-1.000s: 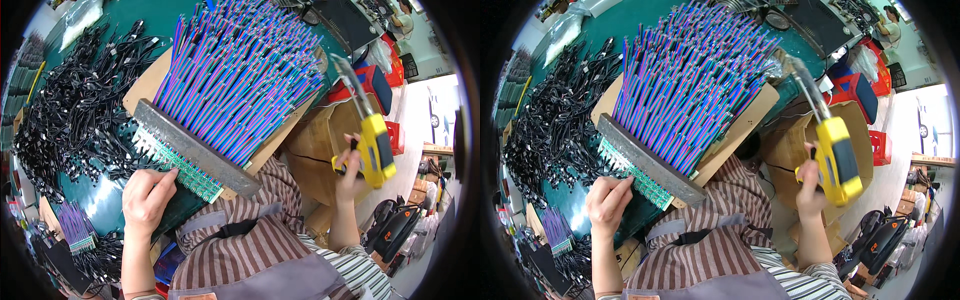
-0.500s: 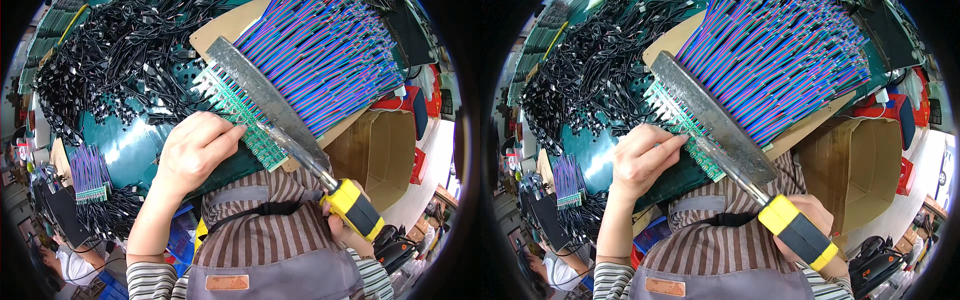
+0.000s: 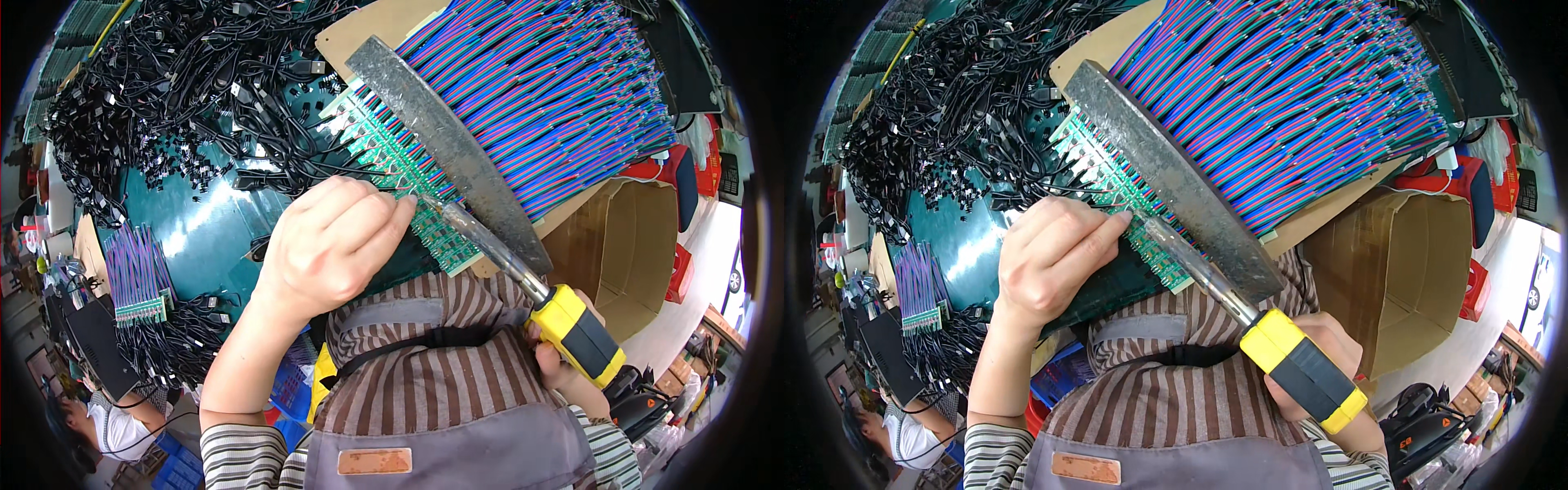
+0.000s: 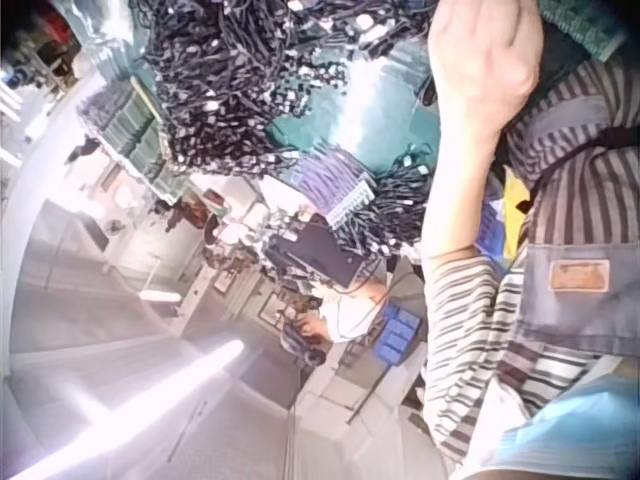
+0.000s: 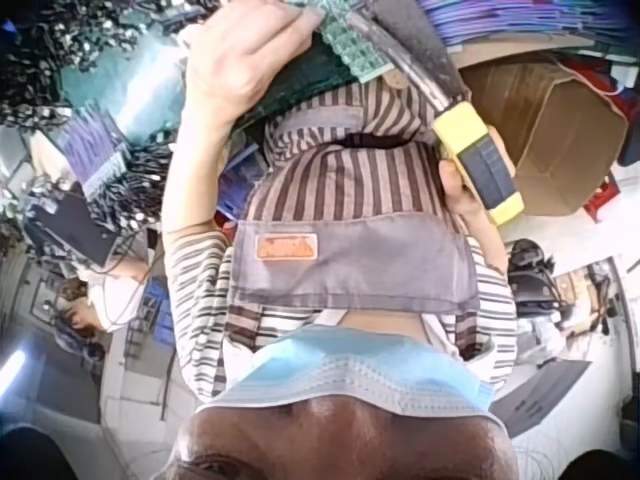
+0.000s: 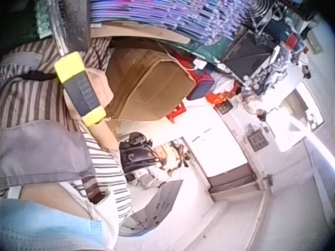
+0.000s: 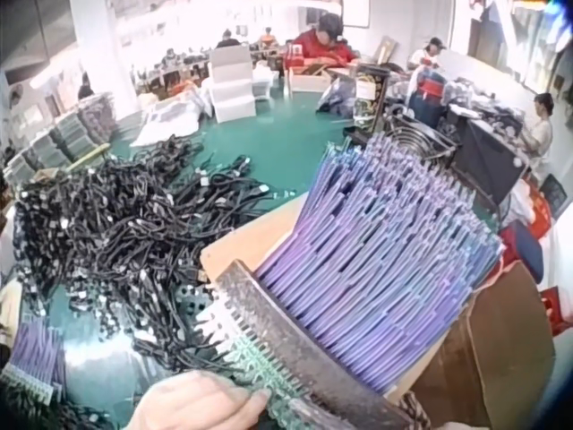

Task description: The person solders wires and connectors onto printed circuit boards using a soldering iron.

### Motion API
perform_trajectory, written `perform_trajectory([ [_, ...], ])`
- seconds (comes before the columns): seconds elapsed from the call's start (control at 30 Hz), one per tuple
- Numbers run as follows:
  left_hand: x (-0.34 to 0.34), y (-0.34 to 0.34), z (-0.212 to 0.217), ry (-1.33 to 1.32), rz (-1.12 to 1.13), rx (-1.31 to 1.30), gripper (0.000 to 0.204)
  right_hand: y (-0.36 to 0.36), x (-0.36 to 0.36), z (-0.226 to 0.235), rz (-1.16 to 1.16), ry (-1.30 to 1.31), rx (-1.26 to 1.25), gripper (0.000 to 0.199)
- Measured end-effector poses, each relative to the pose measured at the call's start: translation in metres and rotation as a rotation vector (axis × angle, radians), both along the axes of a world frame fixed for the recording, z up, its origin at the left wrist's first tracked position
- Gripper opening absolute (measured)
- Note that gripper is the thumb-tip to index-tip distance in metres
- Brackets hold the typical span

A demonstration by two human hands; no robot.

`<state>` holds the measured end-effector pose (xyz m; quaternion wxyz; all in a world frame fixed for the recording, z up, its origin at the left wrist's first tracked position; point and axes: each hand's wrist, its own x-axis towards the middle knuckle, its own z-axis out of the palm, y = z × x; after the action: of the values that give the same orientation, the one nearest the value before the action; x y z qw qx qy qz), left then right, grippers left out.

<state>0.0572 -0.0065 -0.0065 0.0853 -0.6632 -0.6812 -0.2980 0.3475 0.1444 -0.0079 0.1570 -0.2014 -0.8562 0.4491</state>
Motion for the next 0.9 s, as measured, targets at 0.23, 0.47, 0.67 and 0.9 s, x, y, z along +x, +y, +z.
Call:
perform_trajectory([
  [0.23,0.0,0.0,-0.001,0.031,-0.008,-0.009,0.034,0.003,0.006,-0.01,0.04,0.108,0.029,0.027],
  [0.47,-0.001,0.001,-0.001,0.024,-0.01,0.0,0.033,-0.007,0.021,-0.008,-0.135,0.013,-0.214,0.034],
  [0.67,-0.003,-0.001,0.0,0.033,-0.035,0.016,0.031,-0.004,0.01,-0.006,-0.121,0.021,-0.359,0.037],
  [0.9,0.0,-0.005,0.01,0.023,-0.023,-0.067,0.03,-0.009,0.005,-0.018,-0.104,0.088,-0.472,0.07],
])
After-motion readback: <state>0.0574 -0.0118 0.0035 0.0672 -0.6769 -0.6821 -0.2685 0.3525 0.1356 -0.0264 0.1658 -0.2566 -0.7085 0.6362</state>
